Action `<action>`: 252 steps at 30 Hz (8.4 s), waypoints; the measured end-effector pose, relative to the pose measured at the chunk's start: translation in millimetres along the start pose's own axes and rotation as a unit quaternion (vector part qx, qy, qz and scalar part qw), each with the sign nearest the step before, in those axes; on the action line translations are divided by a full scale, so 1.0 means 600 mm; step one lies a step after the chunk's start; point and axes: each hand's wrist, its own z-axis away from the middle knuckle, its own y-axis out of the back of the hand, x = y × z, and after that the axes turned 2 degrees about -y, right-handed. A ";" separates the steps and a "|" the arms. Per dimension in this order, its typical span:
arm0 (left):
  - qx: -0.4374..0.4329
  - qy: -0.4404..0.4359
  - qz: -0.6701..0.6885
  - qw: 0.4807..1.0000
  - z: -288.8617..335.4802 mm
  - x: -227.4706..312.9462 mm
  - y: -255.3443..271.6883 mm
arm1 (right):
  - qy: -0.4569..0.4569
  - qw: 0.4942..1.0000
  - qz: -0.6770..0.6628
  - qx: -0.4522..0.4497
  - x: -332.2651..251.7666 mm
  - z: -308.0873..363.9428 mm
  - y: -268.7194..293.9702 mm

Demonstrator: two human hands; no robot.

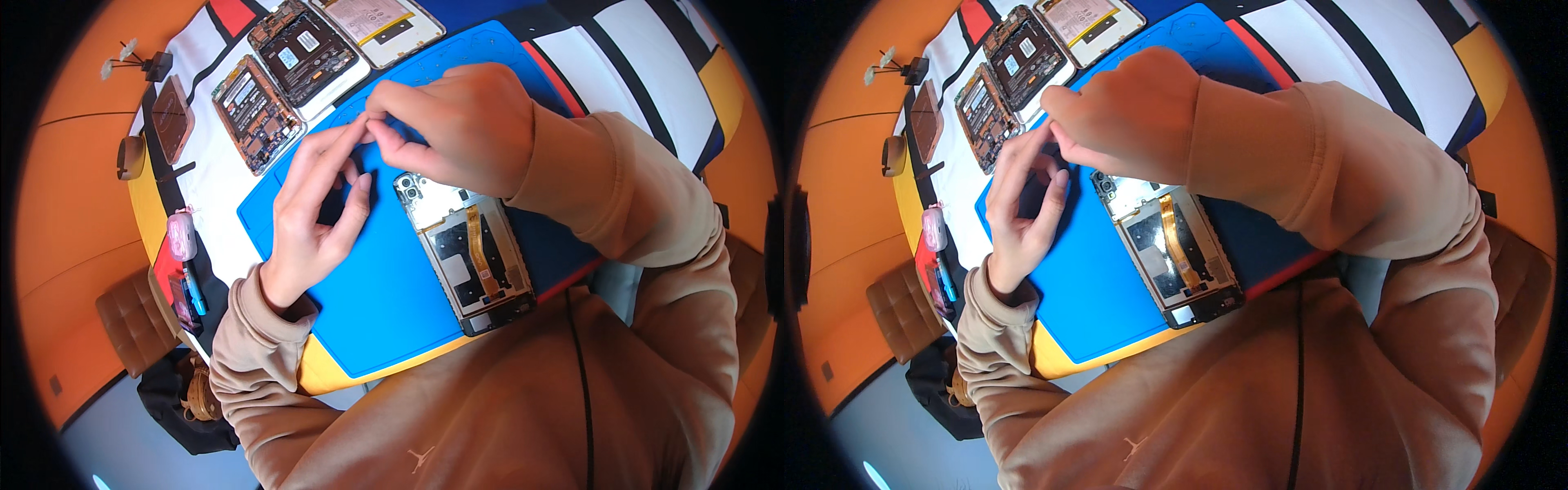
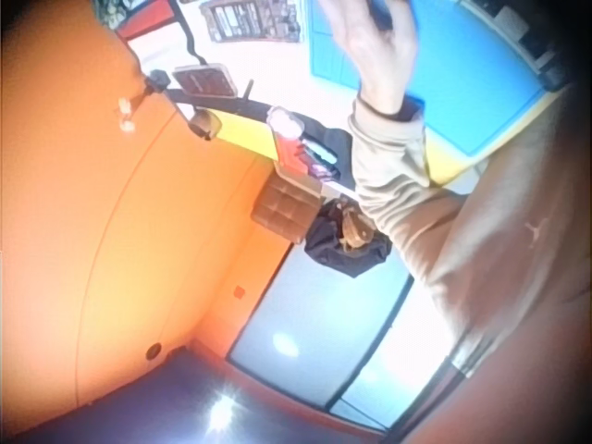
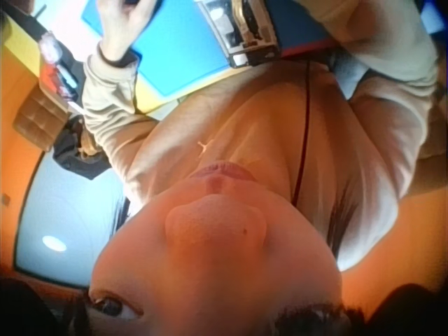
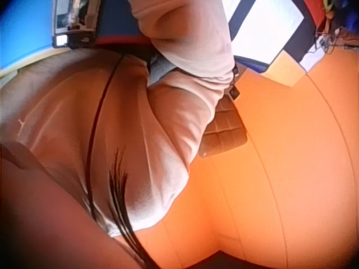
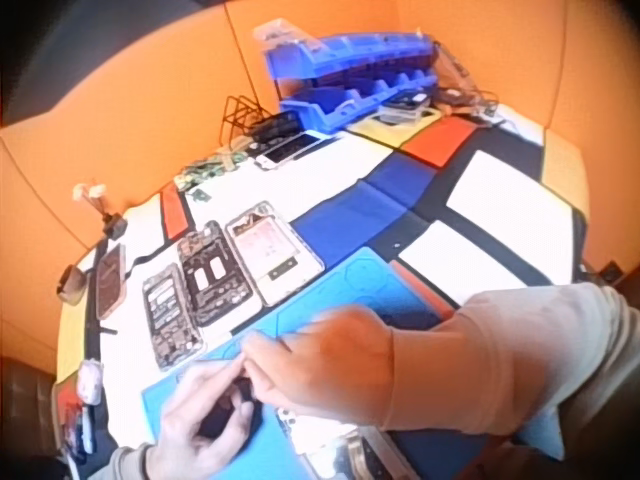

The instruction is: The person uses a screwdriver to remove screws from a disassembled smartphone, then compares it with another phone. They continue unscrewing and handling internal components on a blue mat.

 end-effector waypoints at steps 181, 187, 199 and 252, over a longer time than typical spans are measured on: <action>-0.033 -0.208 -0.183 0.960 -0.001 0.018 0.007 | -0.029 0.895 -0.349 -0.275 -0.018 0.038 0.047; -0.050 -0.209 -0.163 0.963 -0.002 0.019 0.007 | 0.022 0.930 -0.271 -0.246 -0.020 0.048 0.037; -0.060 -0.186 -0.163 0.967 -0.008 0.027 0.009 | -0.003 0.938 -0.285 -0.197 -0.017 0.049 0.032; -0.047 -0.197 -0.228 0.952 0.000 0.030 0.018 | 0.019 0.937 -0.250 -0.242 -0.017 0.049 0.039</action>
